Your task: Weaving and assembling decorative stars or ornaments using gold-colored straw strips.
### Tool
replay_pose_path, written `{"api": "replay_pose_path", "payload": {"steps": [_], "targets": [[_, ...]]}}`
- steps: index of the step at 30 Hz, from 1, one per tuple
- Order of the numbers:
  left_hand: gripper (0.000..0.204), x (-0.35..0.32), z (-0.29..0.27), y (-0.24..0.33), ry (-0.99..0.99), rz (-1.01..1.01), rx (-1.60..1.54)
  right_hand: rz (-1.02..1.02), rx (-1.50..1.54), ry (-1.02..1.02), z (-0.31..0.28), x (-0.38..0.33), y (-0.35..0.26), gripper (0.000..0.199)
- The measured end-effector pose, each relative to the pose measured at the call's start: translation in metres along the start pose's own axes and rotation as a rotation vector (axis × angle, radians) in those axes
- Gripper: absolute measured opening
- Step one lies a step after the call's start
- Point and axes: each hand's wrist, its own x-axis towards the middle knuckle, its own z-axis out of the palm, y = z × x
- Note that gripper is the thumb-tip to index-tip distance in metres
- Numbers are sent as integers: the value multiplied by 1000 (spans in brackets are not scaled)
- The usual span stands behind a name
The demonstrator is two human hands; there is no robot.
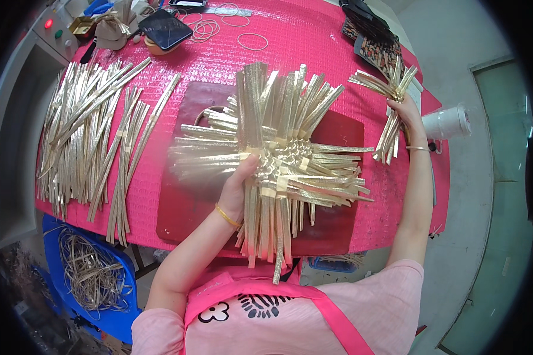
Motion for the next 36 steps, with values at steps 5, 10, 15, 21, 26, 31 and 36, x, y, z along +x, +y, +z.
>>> {"api": "replay_pose_path", "payload": {"steps": [5, 10, 15, 21, 26, 31, 36], "targets": [[42, 5, 1, -5, -80, -43, -31, -72, -948, 386, 6, -20, -6, 43], [42, -11, 18, 6, -12, -133, 85, -192, -69, -592, 83, -92, -161, 33], [40, -11, 33, 8, 5, -160, 102, -351, -286, -651, 132, -129, -182, 54], [43, 3, 29, 5, 118, -181, 62, -298, -17, -373, 76, -56, -128, 28], [43, 6, 29, 1, 119, -177, 43, 108, -800, 35, 20, 1, 36, 41], [39, 1, 26, 7, 151, -192, 91, 256, -8, -264, 33, -4, 16, 27], [38, 0, 33, 6, 164, -184, 84, 42, 109, 143, -39, -79, -114, 26]]}}
